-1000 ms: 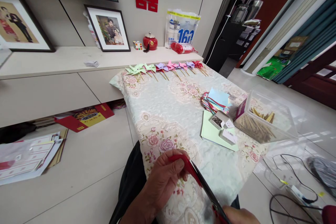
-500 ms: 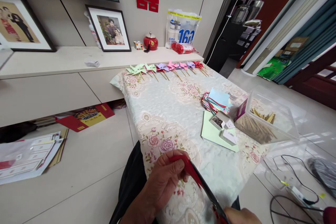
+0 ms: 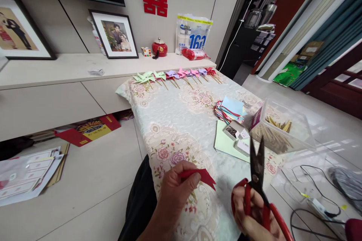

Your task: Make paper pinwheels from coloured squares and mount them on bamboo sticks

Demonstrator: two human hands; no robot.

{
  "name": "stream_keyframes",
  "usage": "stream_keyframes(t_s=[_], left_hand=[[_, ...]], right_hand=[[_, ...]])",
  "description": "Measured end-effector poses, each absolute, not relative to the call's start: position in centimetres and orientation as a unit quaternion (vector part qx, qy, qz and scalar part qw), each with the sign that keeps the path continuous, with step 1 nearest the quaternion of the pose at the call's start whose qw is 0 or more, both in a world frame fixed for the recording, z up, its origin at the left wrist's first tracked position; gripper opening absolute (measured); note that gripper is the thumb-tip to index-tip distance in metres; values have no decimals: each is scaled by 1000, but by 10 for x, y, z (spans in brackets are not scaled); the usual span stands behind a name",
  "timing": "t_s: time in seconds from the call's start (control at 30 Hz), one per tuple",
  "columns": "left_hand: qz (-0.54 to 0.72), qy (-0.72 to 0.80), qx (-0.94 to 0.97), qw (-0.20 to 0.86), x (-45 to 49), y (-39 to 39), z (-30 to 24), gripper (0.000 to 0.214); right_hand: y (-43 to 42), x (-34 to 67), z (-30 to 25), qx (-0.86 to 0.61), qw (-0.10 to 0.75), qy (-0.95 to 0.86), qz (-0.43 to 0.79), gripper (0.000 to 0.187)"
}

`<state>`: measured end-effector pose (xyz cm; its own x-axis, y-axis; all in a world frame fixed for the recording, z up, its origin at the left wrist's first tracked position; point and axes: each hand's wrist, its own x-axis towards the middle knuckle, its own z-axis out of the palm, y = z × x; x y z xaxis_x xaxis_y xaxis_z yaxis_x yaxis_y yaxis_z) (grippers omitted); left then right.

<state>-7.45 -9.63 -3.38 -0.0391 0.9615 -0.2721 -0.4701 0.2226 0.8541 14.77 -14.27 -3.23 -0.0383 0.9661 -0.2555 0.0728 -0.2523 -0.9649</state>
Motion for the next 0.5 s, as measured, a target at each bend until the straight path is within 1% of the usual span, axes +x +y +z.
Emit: stream_keyframes(t_s=[0.07, 0.1, 0.17, 0.23, 0.3, 0.43, 0.5], left_hand=[[561, 488, 387, 545, -75, -98, -29, 6], [560, 495, 434, 504, -75, -99, -26, 4], [558, 497, 489, 450, -76, -100, -21, 8], [558, 501, 504, 428, -76, -102, -19, 12], [558, 507, 506, 418, -75, -104, -18, 14], [541, 504, 533, 412, -75, -107, -16, 16], [531, 504, 543, 412, -75, -106, -15, 16]], right_hand=[[-139, 138, -27, -587, 423, -458, 517, 44], [-138, 131, -25, -596, 436, -458, 495, 41], [-134, 114, -20, -610, 465, -455, 453, 40], [-130, 97, -16, -616, 495, -439, 427, 39], [-125, 83, -13, -615, 506, -441, 413, 38], [-116, 75, -15, -580, 496, -507, 400, 27], [-114, 78, -18, -563, 486, -542, 392, 27]])
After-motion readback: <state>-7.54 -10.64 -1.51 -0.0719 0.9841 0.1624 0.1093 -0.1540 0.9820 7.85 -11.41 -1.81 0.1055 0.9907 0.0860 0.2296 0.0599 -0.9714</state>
